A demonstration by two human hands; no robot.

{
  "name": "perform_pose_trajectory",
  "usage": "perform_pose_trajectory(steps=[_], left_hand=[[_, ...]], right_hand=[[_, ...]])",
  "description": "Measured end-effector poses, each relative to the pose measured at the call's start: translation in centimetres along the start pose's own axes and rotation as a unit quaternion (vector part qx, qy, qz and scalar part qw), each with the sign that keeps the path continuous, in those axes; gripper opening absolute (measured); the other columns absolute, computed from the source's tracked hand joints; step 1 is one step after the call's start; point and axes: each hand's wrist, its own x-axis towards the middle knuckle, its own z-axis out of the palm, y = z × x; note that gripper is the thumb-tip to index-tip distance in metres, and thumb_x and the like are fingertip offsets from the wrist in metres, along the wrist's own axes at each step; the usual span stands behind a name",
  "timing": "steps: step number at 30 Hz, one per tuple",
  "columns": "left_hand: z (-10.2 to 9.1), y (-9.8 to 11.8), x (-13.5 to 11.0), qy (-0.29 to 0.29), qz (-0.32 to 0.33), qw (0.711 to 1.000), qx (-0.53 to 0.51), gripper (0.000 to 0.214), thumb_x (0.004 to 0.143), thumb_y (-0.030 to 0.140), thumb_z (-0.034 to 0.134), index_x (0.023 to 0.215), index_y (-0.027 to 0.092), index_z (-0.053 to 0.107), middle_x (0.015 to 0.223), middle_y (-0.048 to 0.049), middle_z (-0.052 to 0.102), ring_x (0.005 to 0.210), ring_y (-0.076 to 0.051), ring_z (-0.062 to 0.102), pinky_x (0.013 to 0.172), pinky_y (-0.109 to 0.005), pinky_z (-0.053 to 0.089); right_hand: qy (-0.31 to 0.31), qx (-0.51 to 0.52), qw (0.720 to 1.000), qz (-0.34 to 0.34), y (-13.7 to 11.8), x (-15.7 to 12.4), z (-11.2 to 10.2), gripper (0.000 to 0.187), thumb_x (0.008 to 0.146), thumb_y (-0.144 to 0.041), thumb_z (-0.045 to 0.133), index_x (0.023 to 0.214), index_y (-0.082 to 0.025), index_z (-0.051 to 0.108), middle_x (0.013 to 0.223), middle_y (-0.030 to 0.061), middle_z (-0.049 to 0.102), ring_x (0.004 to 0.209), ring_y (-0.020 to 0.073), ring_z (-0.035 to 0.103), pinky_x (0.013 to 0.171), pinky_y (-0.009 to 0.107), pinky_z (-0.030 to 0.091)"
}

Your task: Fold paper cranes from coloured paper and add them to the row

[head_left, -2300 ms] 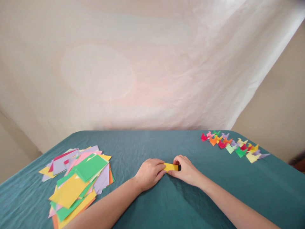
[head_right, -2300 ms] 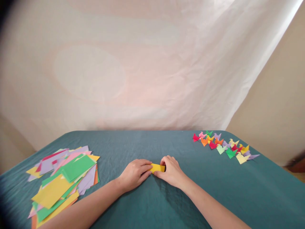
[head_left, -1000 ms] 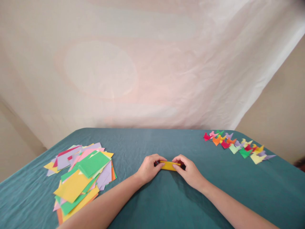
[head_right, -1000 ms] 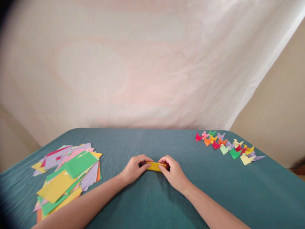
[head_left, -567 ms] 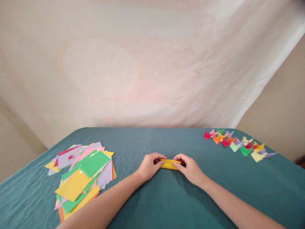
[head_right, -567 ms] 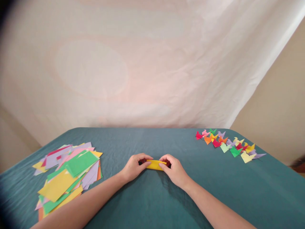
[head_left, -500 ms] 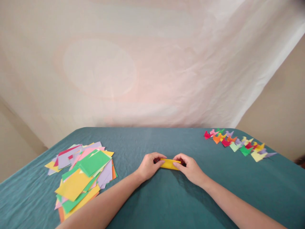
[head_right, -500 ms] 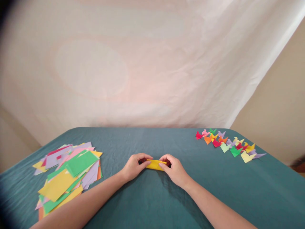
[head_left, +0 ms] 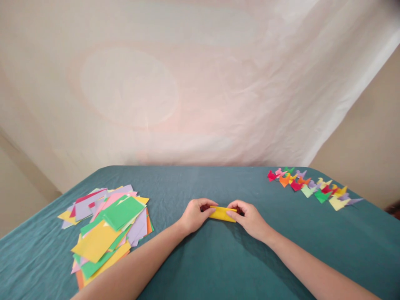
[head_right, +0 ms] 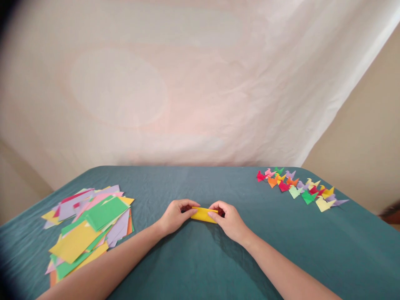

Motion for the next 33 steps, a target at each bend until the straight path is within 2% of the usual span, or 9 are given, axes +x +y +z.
perform_pose_trajectory(steps=[18,33], left_hand=[[-0.08,0.13,-0.03,0.001,-0.016,1.0,-0.01,0.024,0.077,0.027,0.056,0.095,0.016,0.067,0.08,-0.0026,0.068,0.068,-0.014,0.059,0.065,-0.023,0.047],[-0.07,0.09,-0.11,-0.004,-0.014,1.0,-0.001,0.025,0.078,0.027,0.055,0.097,0.016,0.066,0.079,-0.0022,0.067,0.066,-0.013,0.058,0.064,-0.023,0.046]], right_hand=[[-0.003,0.035,0.999,0.014,0.24,0.08,-0.08,0.017,0.078,-0.033,0.057,0.082,-0.017,0.059,0.068,-0.0011,0.055,0.059,0.0114,0.047,0.055,0.022,0.038],[-0.006,0.02,1.0,0.007,0.53,0.18,-0.13,0.02,0.08,-0.036,0.053,0.084,-0.017,0.06,0.067,-0.0007,0.056,0.06,0.0121,0.049,0.056,0.022,0.039]])
